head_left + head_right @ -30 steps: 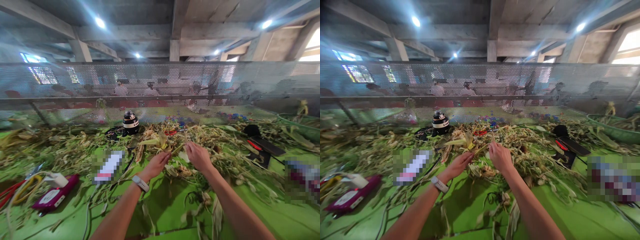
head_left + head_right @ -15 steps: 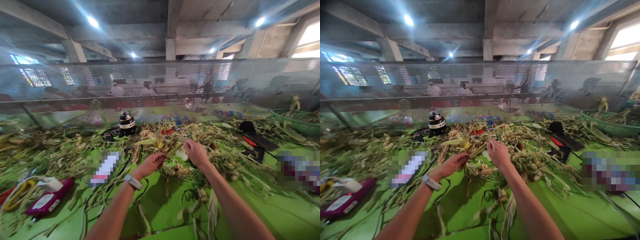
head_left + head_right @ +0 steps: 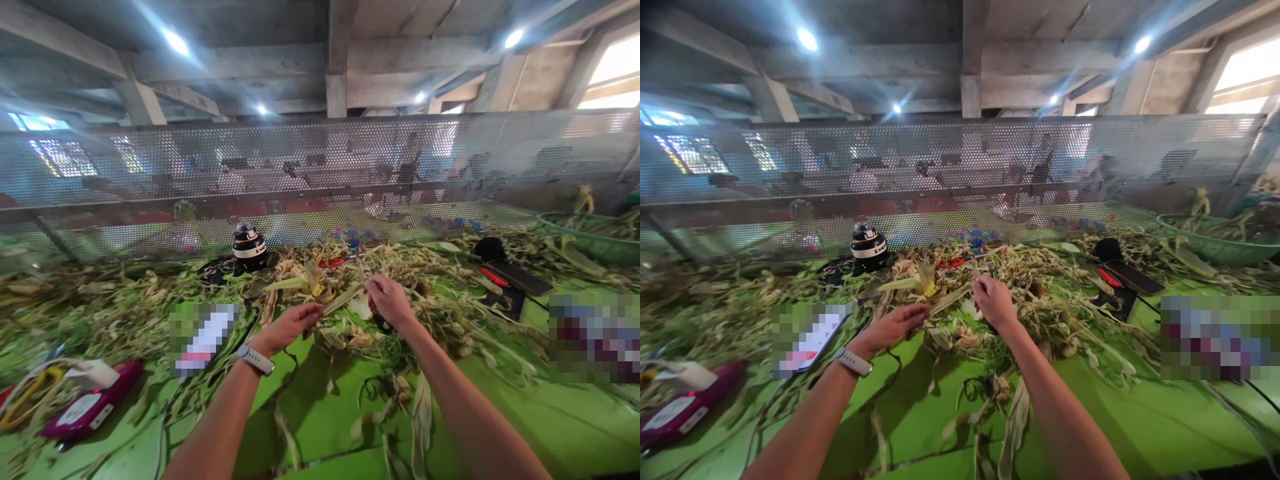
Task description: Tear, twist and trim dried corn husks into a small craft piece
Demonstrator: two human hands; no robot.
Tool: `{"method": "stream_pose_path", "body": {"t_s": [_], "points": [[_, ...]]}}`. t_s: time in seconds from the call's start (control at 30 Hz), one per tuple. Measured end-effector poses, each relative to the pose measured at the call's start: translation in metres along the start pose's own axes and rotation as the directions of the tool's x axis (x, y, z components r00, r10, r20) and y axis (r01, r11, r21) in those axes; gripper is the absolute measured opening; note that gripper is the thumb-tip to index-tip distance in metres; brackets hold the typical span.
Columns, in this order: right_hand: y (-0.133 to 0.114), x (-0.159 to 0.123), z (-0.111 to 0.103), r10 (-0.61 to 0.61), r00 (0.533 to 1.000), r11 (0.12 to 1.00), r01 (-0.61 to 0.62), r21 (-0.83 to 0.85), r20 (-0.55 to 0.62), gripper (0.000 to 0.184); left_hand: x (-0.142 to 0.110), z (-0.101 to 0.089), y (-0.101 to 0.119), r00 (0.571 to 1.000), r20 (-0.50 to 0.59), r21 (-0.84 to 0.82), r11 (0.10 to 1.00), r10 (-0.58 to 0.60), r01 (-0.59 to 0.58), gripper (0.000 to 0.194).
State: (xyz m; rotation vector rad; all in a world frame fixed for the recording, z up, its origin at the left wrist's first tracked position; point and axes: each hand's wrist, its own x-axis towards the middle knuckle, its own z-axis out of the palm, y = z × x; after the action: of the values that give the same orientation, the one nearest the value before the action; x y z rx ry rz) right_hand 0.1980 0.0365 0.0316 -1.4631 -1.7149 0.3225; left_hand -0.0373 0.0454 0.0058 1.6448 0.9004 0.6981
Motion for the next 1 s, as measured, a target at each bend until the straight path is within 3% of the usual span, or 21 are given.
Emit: {"method": "stream_pose_path", "body": {"t_s": [0.17,0.4,0.47,0.6,0.8,1.0], "points": [[-0.001,-0.001,-0.001,0.010,0.999,0.995,-0.006,0.103,-0.034,0.033,-0.002,0.006,0.006,1.000,0.005,-0.028,1.000,0.008,-0.008,0.036],[0.001,0.000,0.000,0.042,0.997,0.993,-0.035,0.115,-0.058,0.032,-0.002,0.011,0.006,1.000,0.023,0.020,1.000,-0.019,0.019,0.045],[0.001,-0.001,0.001,0.047,0.997,0.994,-0.041,0.104,-0.055,0.032,0.000,0.011,0.005,0.998,0.044,0.100,0.994,0.041,-0.045,0.038],[0.002,-0.001,0.002,0.049,0.998,0.996,-0.045,0.080,-0.044,0.033,0.002,0.010,0.006,0.972,-0.020,0.229,0.947,0.234,-0.223,0.028],[0.004,0.001,0.006,0.117,0.993,0.955,-0.118,0.272,0.020,0.030,0.003,0.012,-0.002,0.996,0.053,0.134,0.987,0.076,-0.083,0.036],[0.010,0.002,0.014,0.212,0.976,0.903,-0.215,0.372,0.048,0.026,0.001,0.014,0.000,0.994,0.104,0.011,1.000,0.013,-0.014,0.040]]}}
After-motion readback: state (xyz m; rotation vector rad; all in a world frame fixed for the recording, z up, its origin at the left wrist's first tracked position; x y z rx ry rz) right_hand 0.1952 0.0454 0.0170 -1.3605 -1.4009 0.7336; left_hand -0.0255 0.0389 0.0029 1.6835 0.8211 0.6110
